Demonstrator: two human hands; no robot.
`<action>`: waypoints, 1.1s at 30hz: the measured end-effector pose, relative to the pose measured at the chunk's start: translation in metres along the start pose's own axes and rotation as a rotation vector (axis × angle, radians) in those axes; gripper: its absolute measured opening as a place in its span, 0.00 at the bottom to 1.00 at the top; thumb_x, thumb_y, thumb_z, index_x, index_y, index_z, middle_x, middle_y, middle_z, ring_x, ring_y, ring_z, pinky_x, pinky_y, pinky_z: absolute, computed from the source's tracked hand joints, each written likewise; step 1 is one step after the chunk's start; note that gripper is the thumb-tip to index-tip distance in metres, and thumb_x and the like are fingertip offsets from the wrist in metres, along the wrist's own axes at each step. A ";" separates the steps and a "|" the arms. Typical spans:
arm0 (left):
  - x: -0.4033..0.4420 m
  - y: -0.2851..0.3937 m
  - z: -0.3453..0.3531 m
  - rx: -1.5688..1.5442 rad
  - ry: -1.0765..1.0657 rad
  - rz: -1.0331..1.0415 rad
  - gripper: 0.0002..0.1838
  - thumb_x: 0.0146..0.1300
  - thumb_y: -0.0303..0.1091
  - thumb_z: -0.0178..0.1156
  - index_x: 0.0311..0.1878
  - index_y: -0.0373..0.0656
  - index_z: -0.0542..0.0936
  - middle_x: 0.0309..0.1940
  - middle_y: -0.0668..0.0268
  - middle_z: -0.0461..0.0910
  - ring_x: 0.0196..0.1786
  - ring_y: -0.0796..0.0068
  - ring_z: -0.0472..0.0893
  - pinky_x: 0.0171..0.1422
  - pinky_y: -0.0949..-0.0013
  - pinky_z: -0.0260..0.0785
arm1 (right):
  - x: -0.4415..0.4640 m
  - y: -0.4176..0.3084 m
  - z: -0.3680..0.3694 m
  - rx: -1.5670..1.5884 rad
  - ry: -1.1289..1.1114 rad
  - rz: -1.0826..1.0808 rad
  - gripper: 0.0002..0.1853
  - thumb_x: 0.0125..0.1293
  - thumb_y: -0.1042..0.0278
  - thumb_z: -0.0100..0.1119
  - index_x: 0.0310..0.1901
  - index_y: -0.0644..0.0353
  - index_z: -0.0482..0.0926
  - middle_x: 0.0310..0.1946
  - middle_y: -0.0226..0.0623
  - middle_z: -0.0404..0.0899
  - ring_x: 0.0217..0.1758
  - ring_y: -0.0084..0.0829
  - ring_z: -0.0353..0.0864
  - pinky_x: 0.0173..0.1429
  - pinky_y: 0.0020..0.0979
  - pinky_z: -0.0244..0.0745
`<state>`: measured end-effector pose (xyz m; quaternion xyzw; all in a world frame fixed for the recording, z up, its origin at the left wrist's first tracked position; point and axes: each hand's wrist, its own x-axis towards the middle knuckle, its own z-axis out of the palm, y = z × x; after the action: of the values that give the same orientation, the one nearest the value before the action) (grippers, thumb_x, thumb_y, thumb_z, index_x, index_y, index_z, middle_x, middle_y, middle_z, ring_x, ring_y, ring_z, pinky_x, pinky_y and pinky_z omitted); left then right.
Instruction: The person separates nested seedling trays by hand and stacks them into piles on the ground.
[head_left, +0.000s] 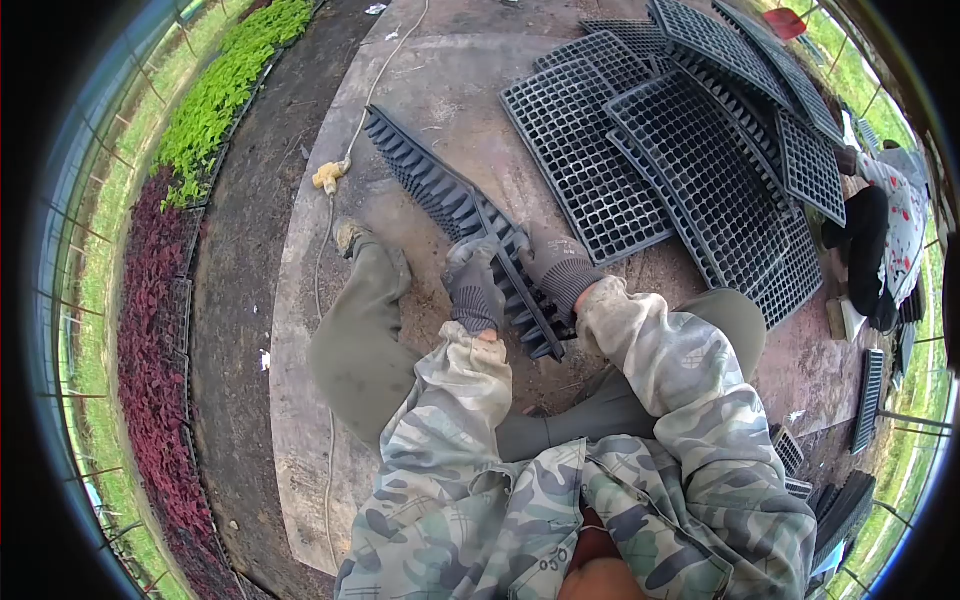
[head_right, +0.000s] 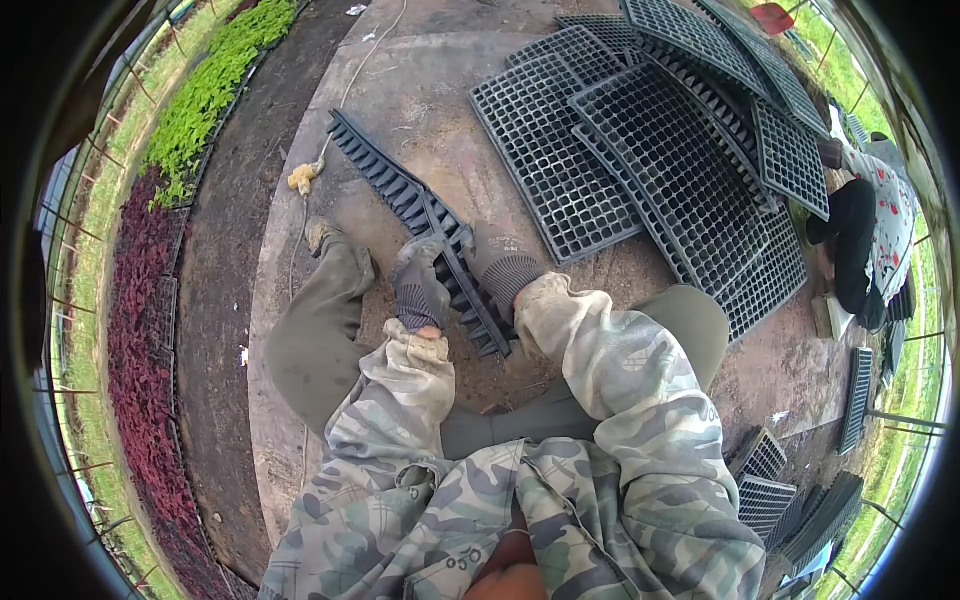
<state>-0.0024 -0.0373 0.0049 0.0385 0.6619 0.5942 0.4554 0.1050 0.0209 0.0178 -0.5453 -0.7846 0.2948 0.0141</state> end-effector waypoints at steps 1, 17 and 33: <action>-0.004 0.003 0.001 -0.014 0.037 -0.026 0.06 0.57 0.31 0.65 0.36 0.40 0.80 0.29 0.70 0.80 0.27 0.81 0.73 0.31 0.76 0.66 | 0.001 0.000 -0.003 -0.076 0.004 0.021 0.18 0.70 0.55 0.45 0.51 0.61 0.72 0.44 0.54 0.78 0.52 0.49 0.78 0.55 0.43 0.73; 0.032 -0.044 -0.022 0.069 0.009 0.435 0.06 0.58 0.29 0.62 0.34 0.36 0.82 0.26 0.75 0.76 0.27 0.84 0.71 0.31 0.74 0.65 | 0.021 0.019 -0.004 0.143 0.083 -0.059 0.24 0.69 0.47 0.40 0.49 0.58 0.77 0.46 0.55 0.79 0.51 0.53 0.78 0.58 0.46 0.70; 0.037 -0.029 -0.050 0.229 0.048 0.383 0.13 0.55 0.31 0.66 0.22 0.36 0.75 0.15 0.70 0.72 0.16 0.80 0.69 0.22 0.70 0.63 | 0.046 0.059 0.017 0.281 0.256 0.189 0.23 0.71 0.47 0.41 0.52 0.56 0.77 0.45 0.53 0.80 0.53 0.51 0.77 0.59 0.43 0.70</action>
<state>-0.0426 -0.0616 -0.0458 0.2006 0.7162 0.5916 0.3111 0.1307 0.0670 -0.0386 -0.6423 -0.6728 0.3296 0.1616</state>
